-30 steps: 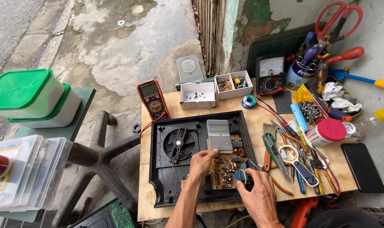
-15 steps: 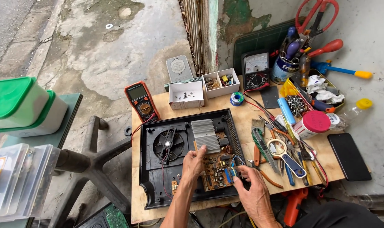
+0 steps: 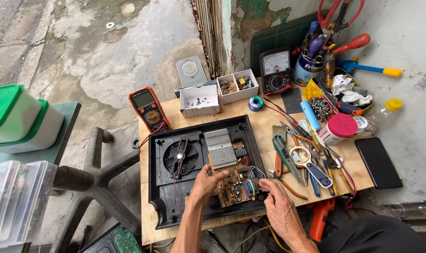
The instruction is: Disassembling an induction cooker by unscrewing the mainboard and disconnecting internal wiring.
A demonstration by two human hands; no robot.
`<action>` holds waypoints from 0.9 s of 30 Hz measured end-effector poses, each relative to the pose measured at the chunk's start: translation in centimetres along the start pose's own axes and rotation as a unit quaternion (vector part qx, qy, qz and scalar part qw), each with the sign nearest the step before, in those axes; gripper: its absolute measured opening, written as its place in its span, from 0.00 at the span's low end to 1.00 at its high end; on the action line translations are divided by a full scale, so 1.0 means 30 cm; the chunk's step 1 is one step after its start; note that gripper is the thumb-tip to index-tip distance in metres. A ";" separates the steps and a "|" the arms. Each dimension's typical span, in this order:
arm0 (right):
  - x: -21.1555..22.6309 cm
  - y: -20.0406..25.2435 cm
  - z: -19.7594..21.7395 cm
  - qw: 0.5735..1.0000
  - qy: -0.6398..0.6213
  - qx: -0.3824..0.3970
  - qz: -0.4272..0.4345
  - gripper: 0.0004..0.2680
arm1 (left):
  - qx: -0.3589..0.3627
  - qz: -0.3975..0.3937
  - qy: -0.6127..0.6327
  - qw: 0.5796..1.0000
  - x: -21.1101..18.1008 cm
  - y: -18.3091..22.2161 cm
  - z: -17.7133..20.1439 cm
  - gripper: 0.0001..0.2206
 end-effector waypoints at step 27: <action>0.014 -0.038 0.035 0.920 -0.234 -0.200 -0.243 0.13 | -0.155 0.000 0.104 0.982 -0.017 0.008 -0.158 0.29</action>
Point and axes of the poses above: each hand's wrist, its own y-axis away from the middle knuckle, its own z-axis out of the back of the hand, x = y × z, the point moved 1 cm from there along -y, towards the middle knuckle, and after that the axes turned 8 degrees about z, right-handed, at the moved point
